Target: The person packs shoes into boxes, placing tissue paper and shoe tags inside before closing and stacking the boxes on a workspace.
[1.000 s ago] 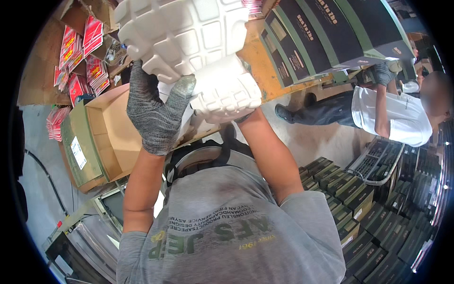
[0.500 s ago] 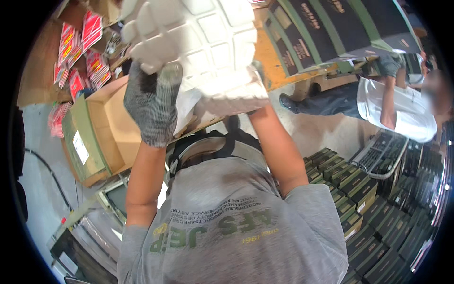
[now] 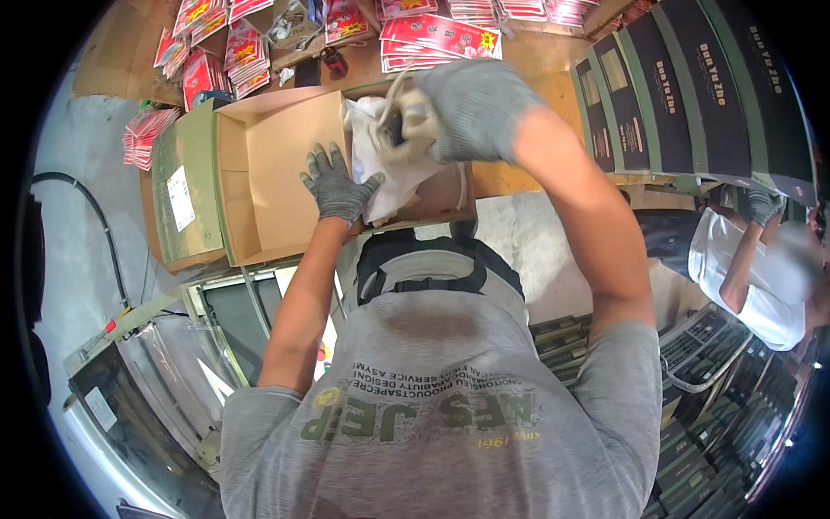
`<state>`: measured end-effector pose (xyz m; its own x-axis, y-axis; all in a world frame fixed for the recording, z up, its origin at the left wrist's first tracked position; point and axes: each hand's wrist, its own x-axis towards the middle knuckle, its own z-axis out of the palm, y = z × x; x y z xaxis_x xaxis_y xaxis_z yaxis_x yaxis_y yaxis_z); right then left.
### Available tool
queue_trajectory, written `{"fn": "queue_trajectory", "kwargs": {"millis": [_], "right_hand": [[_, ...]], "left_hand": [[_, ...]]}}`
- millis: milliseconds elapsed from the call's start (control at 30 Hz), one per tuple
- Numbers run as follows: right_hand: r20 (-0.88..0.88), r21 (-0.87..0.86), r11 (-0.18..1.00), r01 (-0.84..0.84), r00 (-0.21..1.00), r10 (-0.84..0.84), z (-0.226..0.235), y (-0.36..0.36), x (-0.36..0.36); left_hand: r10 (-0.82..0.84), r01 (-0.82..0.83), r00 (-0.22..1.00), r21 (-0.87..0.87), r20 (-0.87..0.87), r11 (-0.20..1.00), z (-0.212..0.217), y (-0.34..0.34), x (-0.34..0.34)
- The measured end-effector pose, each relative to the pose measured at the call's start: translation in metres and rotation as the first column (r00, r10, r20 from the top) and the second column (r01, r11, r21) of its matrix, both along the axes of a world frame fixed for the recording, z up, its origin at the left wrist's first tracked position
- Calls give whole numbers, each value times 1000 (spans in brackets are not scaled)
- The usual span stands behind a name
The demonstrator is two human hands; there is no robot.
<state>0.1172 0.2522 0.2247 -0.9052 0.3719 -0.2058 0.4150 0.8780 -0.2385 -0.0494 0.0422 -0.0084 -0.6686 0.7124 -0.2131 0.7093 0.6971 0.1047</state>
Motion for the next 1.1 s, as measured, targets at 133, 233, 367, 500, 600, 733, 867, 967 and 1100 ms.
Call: {"fn": "queue_trajectory", "kwargs": {"millis": [133, 233, 367, 500, 600, 733, 867, 967, 1100], "right_hand": [[552, -229, 929, -290, 748, 369, -86, 27, -85], [286, 92, 959, -268, 929, 233, -212, 30, -94], [5, 227, 940, -254, 966, 259, -269, 32, -41], [-201, 195, 981, -15, 978, 54, -214, -7, -38], [-218, 243, 969, 37, 976, 17, -244, -8, -8], [22, 157, 987, 44, 999, -48, -237, 11, -14], [-157, 168, 977, 129, 982, -103, -219, -7, -14], [-207, 160, 886, 435, 893, -401, -220, -56, 22], [-105, 56, 798, 600, 798, -593, -245, -66, 21]], "left_hand": [[81, -83, 996, -117, -24, 990, 22, 12, 9], [78, -77, 996, 37, -40, 996, -2, -5, 10], [23, -21, 998, -25, 57, 999, 9, -1, 9], [83, -84, 995, 11, 64, 996, 9, -21, 5], [62, -66, 992, 32, 112, 997, 13, -15, 5], [65, -64, 994, -14, 93, 998, 21, 2, 4], [-11, 1, 999, 230, 43, 973, 25, 23, -48], [-5, 125, 979, 585, -203, 801, 52, 52, -125], [84, 173, 941, 678, -328, 714, 108, 102, -248]]}}
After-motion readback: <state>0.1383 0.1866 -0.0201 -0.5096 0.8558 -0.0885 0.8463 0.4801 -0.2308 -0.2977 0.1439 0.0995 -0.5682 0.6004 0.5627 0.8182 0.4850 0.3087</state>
